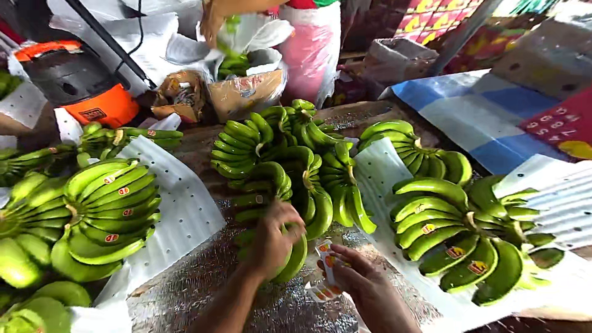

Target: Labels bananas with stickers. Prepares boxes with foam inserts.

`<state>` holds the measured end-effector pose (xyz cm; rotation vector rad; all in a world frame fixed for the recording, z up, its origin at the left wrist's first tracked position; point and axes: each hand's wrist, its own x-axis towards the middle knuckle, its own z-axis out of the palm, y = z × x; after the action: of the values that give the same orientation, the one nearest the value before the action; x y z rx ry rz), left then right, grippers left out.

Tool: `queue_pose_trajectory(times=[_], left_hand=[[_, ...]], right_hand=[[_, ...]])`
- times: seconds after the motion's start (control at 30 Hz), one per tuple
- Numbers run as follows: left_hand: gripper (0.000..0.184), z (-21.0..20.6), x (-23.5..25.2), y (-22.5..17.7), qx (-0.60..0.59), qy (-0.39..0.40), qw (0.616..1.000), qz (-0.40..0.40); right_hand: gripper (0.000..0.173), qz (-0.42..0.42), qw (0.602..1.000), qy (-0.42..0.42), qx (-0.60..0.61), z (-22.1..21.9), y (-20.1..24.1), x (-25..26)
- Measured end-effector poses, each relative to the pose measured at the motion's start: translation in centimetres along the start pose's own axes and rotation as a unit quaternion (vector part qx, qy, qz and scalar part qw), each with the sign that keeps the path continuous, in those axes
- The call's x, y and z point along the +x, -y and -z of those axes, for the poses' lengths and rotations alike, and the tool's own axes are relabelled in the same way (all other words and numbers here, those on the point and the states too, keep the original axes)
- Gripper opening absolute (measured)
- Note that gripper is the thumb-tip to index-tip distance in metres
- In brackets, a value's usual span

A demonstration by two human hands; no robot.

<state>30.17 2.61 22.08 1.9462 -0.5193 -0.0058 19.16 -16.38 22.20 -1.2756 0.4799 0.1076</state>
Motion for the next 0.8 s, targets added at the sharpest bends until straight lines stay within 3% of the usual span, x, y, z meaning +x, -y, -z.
queue_pose_trajectory(times=[0.07, 0.13, 0.3, 0.5, 0.67, 0.73, 0.8], left_hand=[[0.015, -2.3, -2.0, -2.1, 0.037, 0.047, 0.997, -0.057], [0.020, -4.7, -2.5, -1.7, 0.127, 0.015, 0.986, -0.112], [0.002, -6.8, -3.1, -0.6, 0.195, -0.043, 0.971, -0.130], [0.010, -8.3, -4.5, 0.5, 0.214, -0.093, 0.958, -0.164], [0.016, -8.6, -5.6, 0.3, 0.160, -0.053, 0.950, -0.264], [0.010, -7.4, -5.3, 0.5, 0.085, -0.055, 0.968, -0.229], [0.009, -3.9, -4.4, 0.6, -0.014, -0.065, 0.995, -0.075]], right_hand=[[0.039, 0.010, 1.000, 0.021, -0.018, 0.4, -0.1, 1.1], [0.043, 0.046, 0.997, 0.050, -0.032, 0.6, -0.4, 2.1], [0.040, 0.089, 0.989, 0.099, -0.068, 1.4, -1.8, 3.6], [0.046, 0.074, 0.977, 0.160, -0.117, 2.6, -1.9, 3.1], [0.037, -0.023, 0.991, 0.107, 0.083, 4.1, -2.0, 0.5], [0.040, -0.024, 0.989, 0.050, 0.138, 5.5, -2.3, 0.0], [0.037, 0.031, 0.980, -0.054, 0.191, 7.2, -1.2, -1.2]])
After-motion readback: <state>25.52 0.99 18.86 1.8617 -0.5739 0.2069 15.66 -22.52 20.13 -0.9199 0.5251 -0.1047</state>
